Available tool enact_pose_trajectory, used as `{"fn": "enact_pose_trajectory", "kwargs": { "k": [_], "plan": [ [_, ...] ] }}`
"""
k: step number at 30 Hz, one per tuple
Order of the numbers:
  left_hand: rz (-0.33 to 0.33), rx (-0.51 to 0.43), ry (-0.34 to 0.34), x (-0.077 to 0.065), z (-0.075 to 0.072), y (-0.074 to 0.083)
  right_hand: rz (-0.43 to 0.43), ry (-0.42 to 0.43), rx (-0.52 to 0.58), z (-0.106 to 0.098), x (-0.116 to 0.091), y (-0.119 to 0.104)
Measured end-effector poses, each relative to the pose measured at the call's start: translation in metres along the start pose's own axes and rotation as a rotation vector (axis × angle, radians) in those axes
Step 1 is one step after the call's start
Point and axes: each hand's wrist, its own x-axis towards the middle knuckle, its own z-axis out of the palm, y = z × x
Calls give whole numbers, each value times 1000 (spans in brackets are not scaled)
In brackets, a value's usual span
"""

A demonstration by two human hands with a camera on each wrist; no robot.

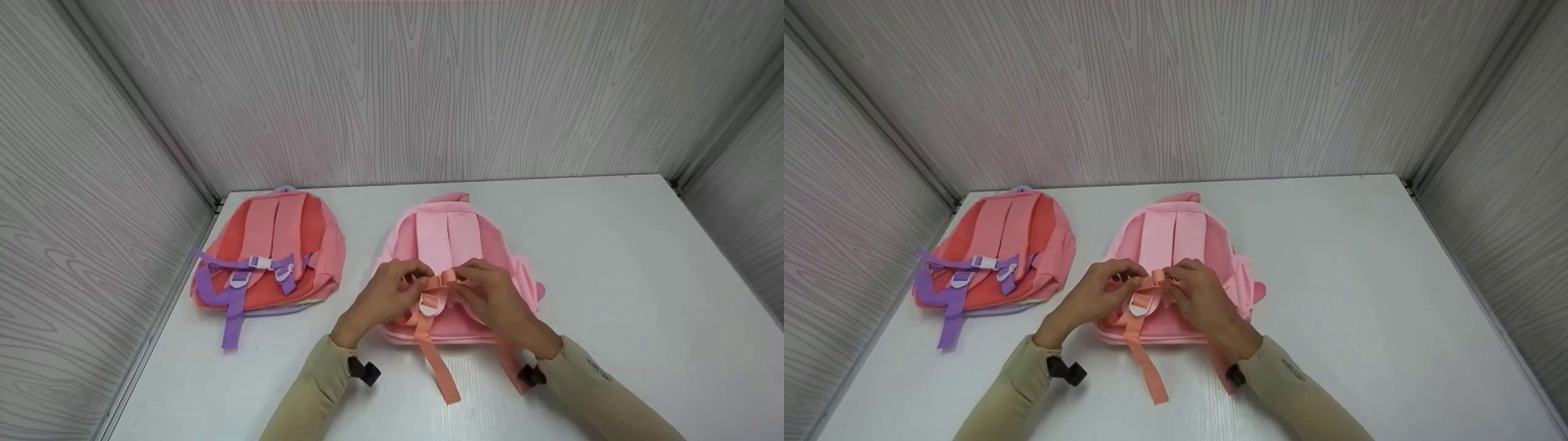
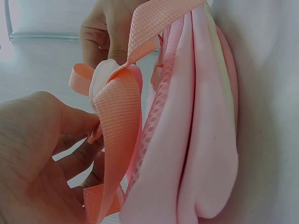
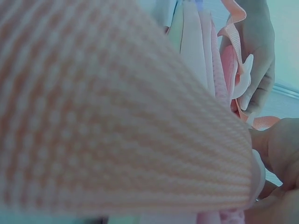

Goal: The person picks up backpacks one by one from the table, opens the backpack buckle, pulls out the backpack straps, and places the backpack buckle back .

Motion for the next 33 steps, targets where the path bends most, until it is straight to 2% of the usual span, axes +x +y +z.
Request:
{"fn": "enact_pose_trajectory", "kwargs": {
  "k": [8,15,20,27,33],
  "plan": [
    [-12,9,-4,0,7,1,43,-19,18,0,-3,-3],
    [-17,2,-56,-1,0,1,19,-11,4,-1,-4,-1],
    [-45,0,-80,-2,-5,-1,0,-1,0,-1,-3,0],
    [-49,-8,-78,-3,-6,-2,32,-12,14,-2,-1,-3],
    [-19,-5,-47,-1,-2,0,46,-23,11,-3,0,-6]
  ]
}}
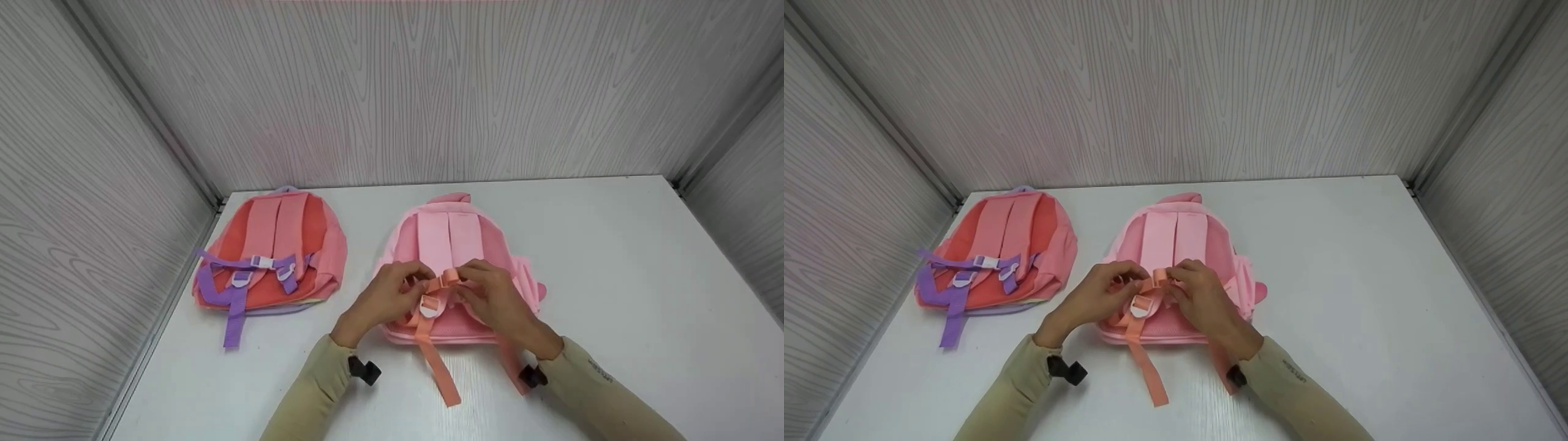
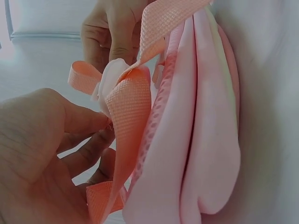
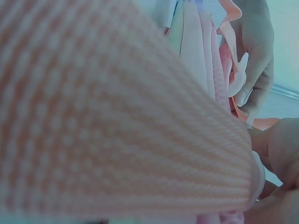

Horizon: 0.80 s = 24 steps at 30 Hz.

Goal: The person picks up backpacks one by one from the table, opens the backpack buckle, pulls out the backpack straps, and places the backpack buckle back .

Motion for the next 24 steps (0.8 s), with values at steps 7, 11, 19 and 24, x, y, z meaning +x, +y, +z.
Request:
{"fn": "enact_pose_trajectory", "kwargs": {
  "k": [7,11,19,24],
  "plan": [
    [28,28,30,2,5,1,-6,-2,-15,1,-1,0],
    [40,41,30,3,6,1,-8,-2,-25,2,-1,1],
    [16,3,0,1,0,0,12,-6,18,0,-1,0],
    [9,5,-7,0,-2,-1,-4,4,1,0,-1,1]
  ]
}}
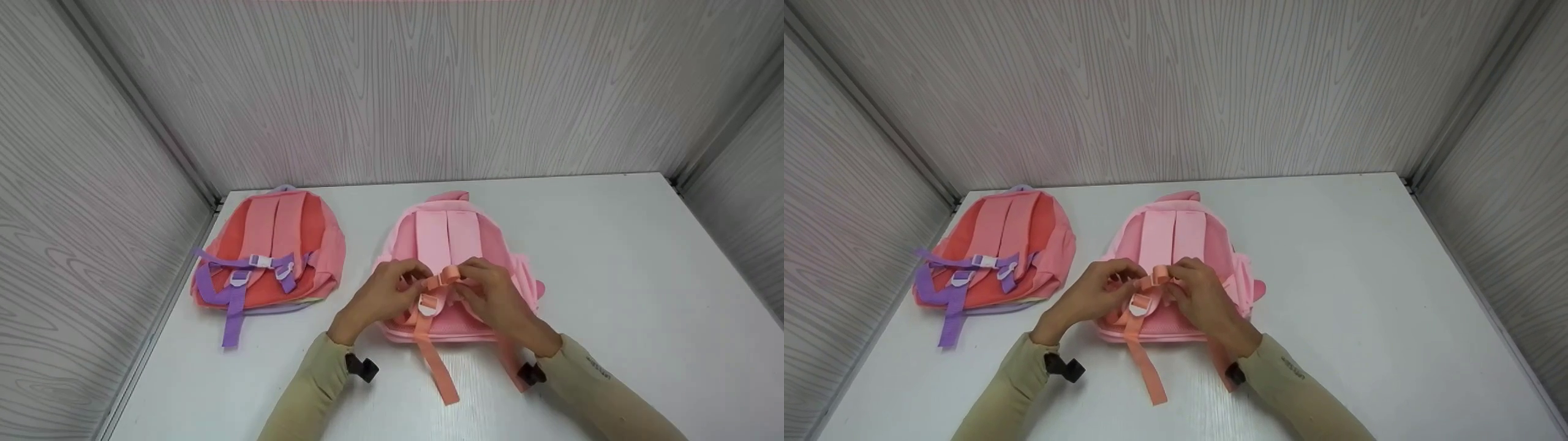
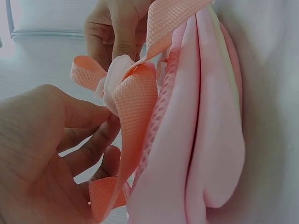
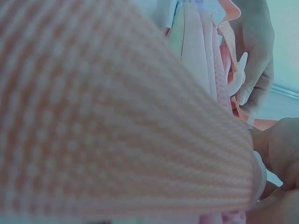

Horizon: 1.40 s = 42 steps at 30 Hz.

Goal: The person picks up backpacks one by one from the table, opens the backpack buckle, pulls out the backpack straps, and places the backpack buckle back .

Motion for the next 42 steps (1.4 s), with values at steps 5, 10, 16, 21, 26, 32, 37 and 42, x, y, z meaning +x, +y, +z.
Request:
{"fn": "enact_pose_trajectory", "kwargs": {
  "k": [5,10,16,21,26,32,37,42],
  "plan": [
    [1,-3,11,0,2,2,-6,4,-18,1,0,1],
    [9,-14,34,1,6,2,8,-2,-11,2,0,0],
    [-10,-7,61,1,10,2,-4,-8,-26,2,0,-1],
    [-5,4,83,2,12,4,0,-11,-31,2,0,0],
    [21,19,91,3,15,6,19,-23,-22,3,0,-1],
    [37,26,99,3,17,7,23,-16,-21,4,-1,-1],
    [44,42,90,2,17,8,44,-17,-21,4,-1,-1],
    [66,72,90,2,18,8,43,-23,-16,4,-1,0]
  ]
}}
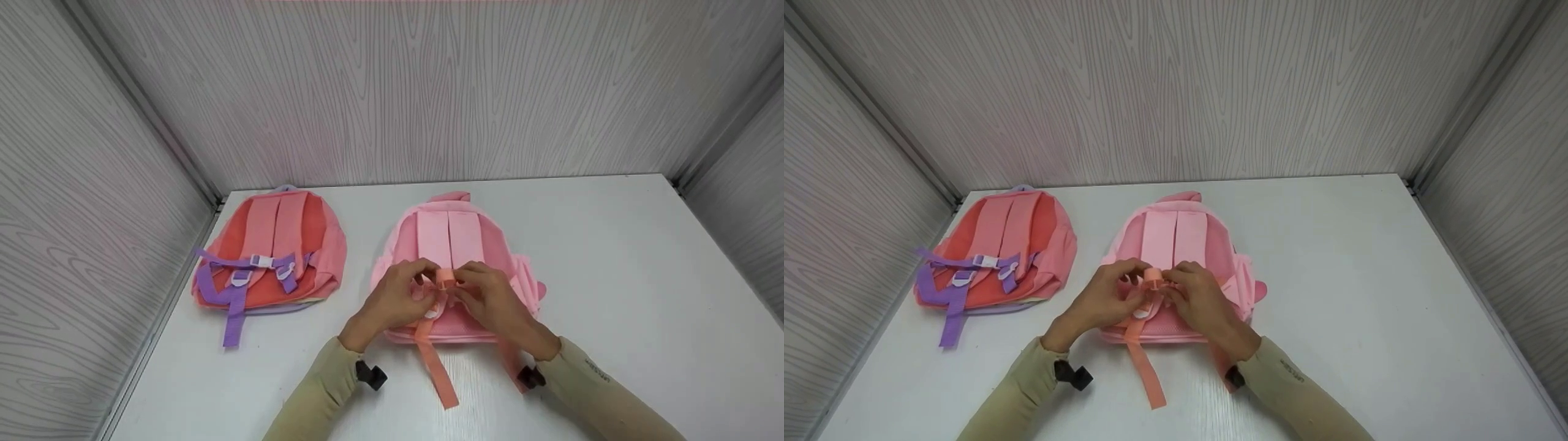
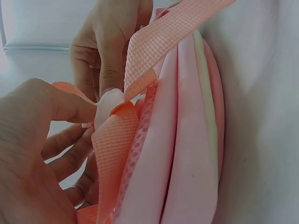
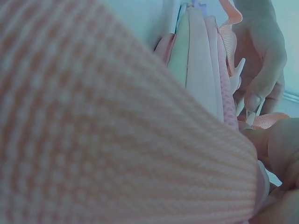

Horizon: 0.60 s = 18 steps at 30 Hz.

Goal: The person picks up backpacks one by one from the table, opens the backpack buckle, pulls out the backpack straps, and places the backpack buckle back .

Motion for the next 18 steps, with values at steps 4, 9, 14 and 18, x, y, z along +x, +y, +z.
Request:
{"fn": "enact_pose_trajectory", "kwargs": {
  "k": [4,9,14,18],
  "plan": [
    [6,31,6,0,2,0,-14,-5,-9,0,-1,0],
    [-8,39,20,0,3,-2,-6,-17,-15,-1,0,-1],
    [-10,46,34,1,5,-1,19,-37,-7,-10,3,-6],
    [8,60,35,1,6,0,-3,-50,-2,-17,6,-11]
  ]
}}
